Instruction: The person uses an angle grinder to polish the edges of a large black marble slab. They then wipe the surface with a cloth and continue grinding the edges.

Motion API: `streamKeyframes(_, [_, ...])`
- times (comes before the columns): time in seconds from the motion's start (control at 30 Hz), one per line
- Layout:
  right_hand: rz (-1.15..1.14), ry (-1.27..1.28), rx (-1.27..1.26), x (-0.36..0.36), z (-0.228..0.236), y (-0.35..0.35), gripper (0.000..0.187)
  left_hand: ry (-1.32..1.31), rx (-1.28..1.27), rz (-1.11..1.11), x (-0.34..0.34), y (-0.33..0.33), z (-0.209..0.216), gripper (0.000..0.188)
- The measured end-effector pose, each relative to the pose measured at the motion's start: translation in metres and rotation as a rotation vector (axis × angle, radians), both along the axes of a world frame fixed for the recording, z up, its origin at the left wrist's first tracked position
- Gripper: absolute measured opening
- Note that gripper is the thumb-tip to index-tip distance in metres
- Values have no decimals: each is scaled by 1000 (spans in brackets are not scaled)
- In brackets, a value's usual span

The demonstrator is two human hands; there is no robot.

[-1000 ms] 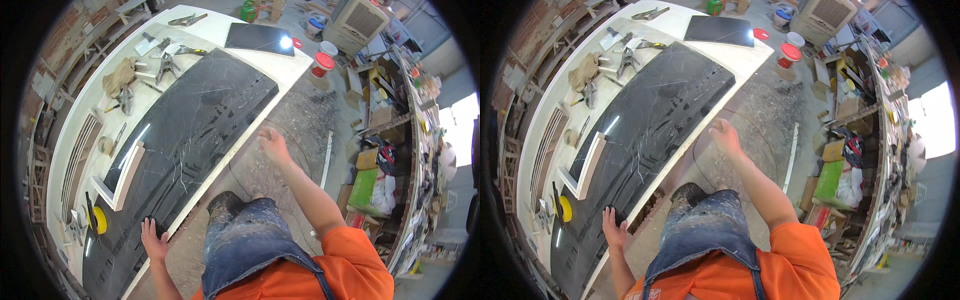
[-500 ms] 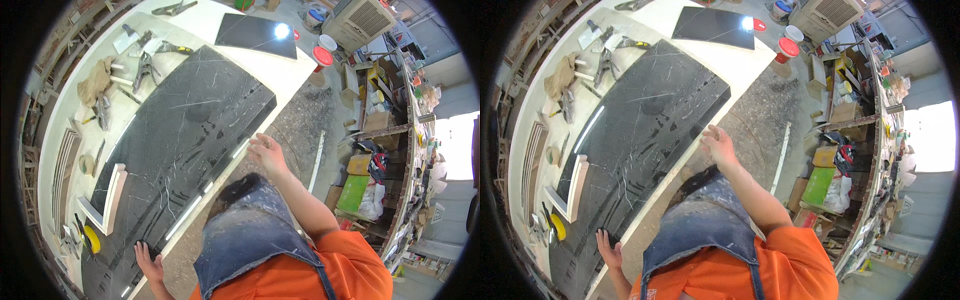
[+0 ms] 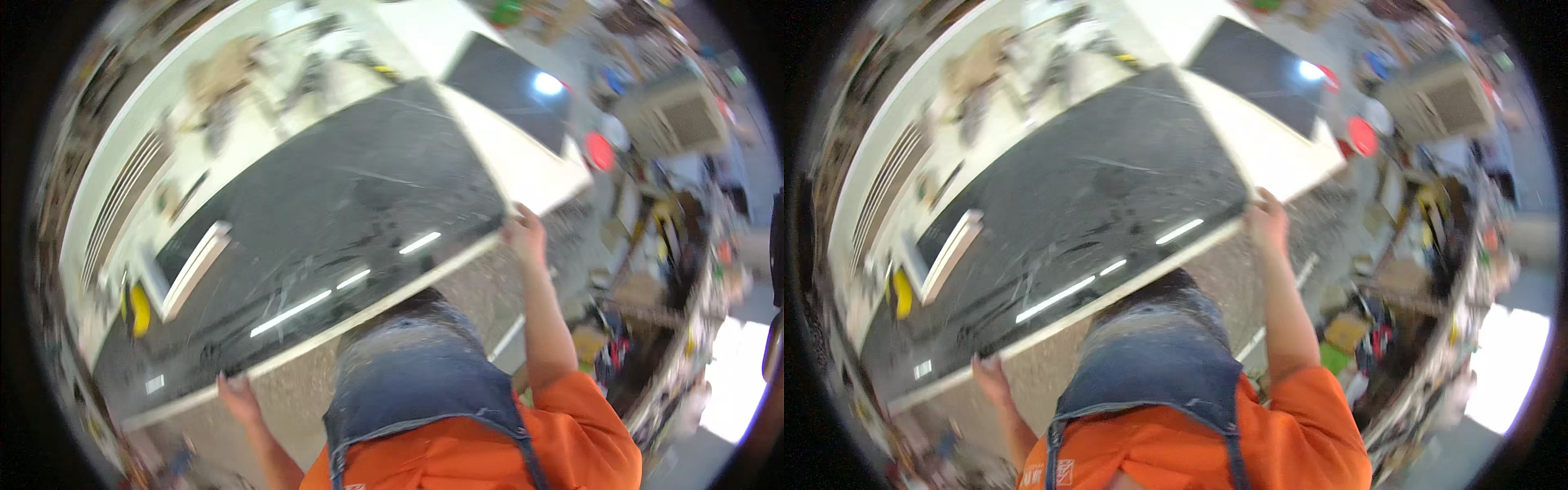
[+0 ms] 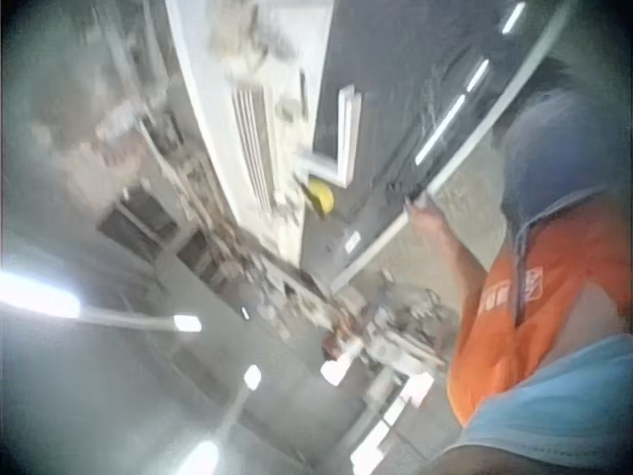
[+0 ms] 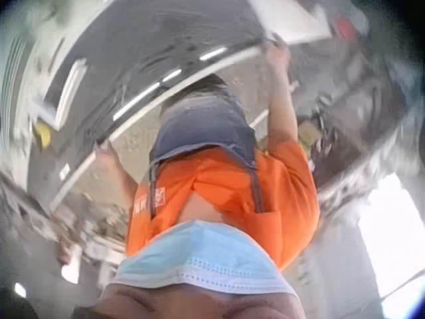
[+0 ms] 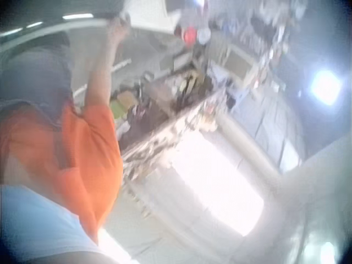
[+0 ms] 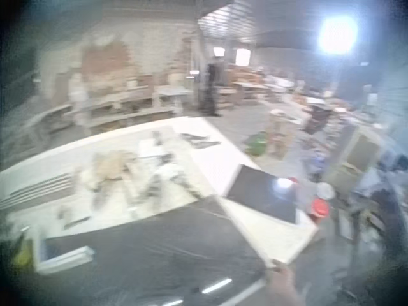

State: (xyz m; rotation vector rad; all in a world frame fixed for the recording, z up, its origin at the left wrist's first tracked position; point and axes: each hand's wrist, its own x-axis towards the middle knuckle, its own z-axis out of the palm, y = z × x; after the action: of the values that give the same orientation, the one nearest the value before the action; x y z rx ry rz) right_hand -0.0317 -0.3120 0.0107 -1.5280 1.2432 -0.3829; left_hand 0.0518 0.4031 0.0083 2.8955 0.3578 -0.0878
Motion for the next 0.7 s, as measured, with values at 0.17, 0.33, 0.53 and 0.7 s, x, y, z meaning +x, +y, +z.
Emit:
streamKeyframes(0.17, [94,-3,45,-18,-20,-18,57,-3,-172,356,5,-73,2,74])
streamKeyframes(0.33, [171,28,40,-11,-3,-11,56,-137,-155,379,-12,-82,-17,72])
streamKeyframes(0.53, [150,-50,135,-6,-4,-22,58,-217,-337,407,-25,-92,-29,70])
streamKeyframes(0.7, [232,-18,104,-14,-10,-33,59,-173,-202,410,-15,-99,-19,74])
